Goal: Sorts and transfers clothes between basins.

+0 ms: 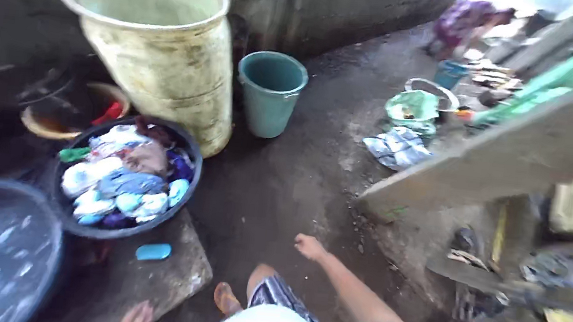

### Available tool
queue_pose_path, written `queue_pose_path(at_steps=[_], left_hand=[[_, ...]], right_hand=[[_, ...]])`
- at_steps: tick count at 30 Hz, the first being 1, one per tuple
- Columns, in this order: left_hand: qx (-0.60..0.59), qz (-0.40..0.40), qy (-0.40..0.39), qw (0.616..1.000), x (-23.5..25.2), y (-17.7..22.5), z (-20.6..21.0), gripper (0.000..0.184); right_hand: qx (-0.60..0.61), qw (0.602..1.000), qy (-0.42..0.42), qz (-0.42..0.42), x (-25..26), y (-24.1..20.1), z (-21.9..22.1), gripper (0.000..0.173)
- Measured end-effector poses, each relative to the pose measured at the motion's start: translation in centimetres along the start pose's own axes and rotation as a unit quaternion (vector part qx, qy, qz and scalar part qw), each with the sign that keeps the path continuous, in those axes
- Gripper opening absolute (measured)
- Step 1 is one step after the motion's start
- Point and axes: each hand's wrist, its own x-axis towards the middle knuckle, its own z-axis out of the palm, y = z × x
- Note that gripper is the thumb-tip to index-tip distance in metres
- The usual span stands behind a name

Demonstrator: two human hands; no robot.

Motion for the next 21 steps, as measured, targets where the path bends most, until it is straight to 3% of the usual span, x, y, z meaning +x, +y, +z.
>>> queue_pose_path(at_steps=[3, 8, 14, 18, 21], left_hand=[[-0.014, -0.028, 0.031, 0.999, 2.2, 4.7, -3.2, 0.041], [0.022, -0.048, 0.061, 0.997, 7.1, 12.5, -7.5, 0.040], [-0.014, -0.089, 0.119, 0.989, 13.6, 18.1, -8.1, 0.040], [0.064, -0.133, 0.044, 0.988, 13.8, 22.5, -6.2, 0.044], [0.029, -0.143, 0.005, 0.989, 12.2, 25.1, -4.9, 0.045]], right_hand=[[-0.044, 0.997, -0.055, 0.029, 3.3, 1.7, -1.7, 0.042], [-0.097, 0.987, -0.128, 0.027, 10.7, -3.5, -3.7, 0.047], [-0.155, 0.968, -0.169, -0.101, 23.8, -23.7, -8.5, 0.052], [-0.178, 0.943, -0.180, -0.216, 27.4, -38.9, -11.0, 0.054], [-0.218, 0.905, -0.175, -0.320, 28.2, -47.5, -9.0, 0.063]])
